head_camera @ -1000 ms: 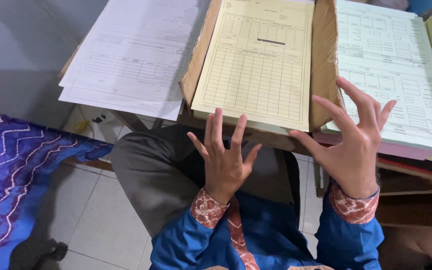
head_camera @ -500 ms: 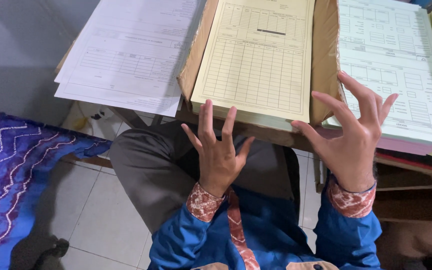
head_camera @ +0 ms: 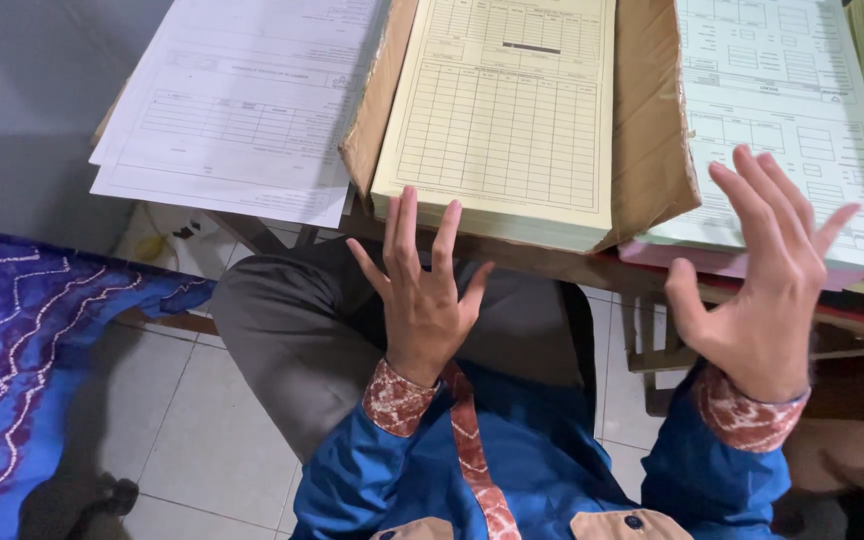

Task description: Sorting and flipping through various stacks of printed forms and documents in a workspace

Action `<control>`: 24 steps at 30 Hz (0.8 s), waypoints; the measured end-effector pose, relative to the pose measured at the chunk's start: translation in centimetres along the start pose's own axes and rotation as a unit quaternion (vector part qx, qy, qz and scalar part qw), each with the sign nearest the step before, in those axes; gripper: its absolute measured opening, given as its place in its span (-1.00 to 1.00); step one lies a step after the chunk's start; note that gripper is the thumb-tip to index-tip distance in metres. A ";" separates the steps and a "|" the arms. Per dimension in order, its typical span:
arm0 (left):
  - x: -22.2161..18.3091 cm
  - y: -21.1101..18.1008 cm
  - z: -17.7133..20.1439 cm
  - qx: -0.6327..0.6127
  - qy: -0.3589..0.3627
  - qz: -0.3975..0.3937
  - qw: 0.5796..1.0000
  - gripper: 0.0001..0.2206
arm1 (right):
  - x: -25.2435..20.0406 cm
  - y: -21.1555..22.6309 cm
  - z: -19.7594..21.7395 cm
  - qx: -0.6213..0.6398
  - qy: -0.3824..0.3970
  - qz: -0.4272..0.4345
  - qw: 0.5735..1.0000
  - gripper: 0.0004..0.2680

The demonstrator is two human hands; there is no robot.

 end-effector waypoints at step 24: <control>0.3 -0.3 2.7 -0.059 -0.024 -0.025 0.998 -0.34 | -2.7 -4.3 3.3 -0.108 -0.433 0.052 0.894 -0.90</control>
Point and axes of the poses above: each hand's wrist, its own x-axis towards the middle knuckle, its own z-axis out of the back of the hand, y = z × x, the point moved 5 cm from there along x, towards the middle knuckle, and after that the axes turned 3 degrees about z, right-handed, at the moved point
